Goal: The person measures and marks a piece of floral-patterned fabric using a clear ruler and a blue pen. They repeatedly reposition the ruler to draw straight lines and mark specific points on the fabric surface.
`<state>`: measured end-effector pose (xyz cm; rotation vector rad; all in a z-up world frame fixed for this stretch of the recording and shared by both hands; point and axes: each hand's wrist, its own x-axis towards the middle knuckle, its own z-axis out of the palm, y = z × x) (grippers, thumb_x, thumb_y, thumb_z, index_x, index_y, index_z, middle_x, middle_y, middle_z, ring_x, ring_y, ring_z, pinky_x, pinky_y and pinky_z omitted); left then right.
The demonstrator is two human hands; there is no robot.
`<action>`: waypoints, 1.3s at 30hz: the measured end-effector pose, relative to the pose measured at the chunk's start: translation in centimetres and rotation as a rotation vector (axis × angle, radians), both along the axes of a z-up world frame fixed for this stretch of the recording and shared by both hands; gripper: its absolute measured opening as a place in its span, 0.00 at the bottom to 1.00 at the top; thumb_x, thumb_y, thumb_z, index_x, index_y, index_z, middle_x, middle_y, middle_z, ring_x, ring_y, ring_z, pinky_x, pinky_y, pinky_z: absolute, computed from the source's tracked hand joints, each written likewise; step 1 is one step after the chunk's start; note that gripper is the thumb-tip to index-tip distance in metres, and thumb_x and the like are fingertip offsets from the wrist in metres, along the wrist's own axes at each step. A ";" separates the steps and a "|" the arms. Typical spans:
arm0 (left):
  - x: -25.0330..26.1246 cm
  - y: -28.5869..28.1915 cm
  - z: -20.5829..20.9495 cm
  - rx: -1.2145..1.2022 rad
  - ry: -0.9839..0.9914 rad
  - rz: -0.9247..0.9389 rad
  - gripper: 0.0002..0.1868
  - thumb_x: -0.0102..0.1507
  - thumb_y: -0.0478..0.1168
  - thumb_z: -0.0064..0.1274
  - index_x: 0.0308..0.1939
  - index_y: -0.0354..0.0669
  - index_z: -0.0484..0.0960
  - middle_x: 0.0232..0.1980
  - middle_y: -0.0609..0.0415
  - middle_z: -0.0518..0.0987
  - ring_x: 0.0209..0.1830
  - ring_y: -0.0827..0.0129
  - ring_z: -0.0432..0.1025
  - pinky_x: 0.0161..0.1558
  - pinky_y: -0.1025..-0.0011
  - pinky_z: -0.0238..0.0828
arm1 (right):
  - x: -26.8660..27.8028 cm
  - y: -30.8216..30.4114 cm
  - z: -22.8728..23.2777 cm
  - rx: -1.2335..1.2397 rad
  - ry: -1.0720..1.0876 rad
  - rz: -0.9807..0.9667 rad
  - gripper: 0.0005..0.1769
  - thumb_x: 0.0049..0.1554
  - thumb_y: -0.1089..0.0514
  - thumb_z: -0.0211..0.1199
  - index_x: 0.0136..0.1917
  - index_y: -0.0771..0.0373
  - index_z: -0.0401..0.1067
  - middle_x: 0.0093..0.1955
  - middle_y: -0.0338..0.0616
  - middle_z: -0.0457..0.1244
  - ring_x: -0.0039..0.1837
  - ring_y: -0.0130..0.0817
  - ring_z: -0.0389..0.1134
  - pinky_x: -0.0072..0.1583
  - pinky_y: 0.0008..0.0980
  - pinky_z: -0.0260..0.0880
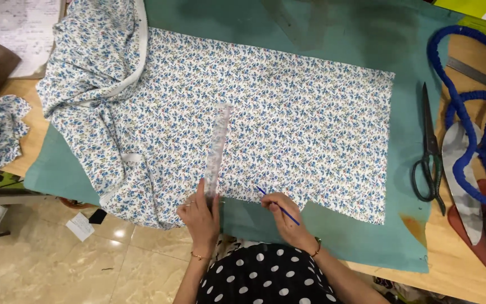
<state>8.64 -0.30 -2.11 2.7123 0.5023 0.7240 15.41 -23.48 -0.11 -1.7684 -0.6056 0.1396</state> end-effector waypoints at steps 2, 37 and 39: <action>-0.1 0.8 0.2 -0.180 0.010 -0.079 0.34 0.70 0.46 0.52 0.78 0.40 0.64 0.46 0.52 0.78 0.40 0.64 0.66 0.46 0.66 0.61 | -0.4 0.2 0.0 0.056 0.048 0.028 0.16 0.70 0.54 0.48 0.56 0.67 0.73 0.48 0.46 0.69 0.49 0.35 0.71 0.53 0.34 0.72; 17.8 3.8 2.1 -0.306 0.012 0.039 0.16 0.68 0.47 0.57 0.50 0.38 0.77 0.51 0.46 0.76 0.55 0.55 0.67 0.58 0.55 0.61 | 18.4 -10.6 3.8 -0.488 -0.425 -0.130 0.14 0.53 0.58 0.73 0.39 0.62 0.67 0.56 0.42 0.72 0.48 0.37 0.69 0.56 0.38 0.63; 17.7 3.0 1.9 -0.186 -0.018 0.014 0.19 0.67 0.47 0.57 0.54 0.37 0.76 0.56 0.43 0.75 0.61 0.50 0.65 0.62 0.52 0.58 | 19.0 -10.6 3.9 -0.511 -0.395 -0.121 0.15 0.53 0.58 0.73 0.39 0.62 0.66 0.56 0.42 0.72 0.48 0.39 0.69 0.57 0.39 0.63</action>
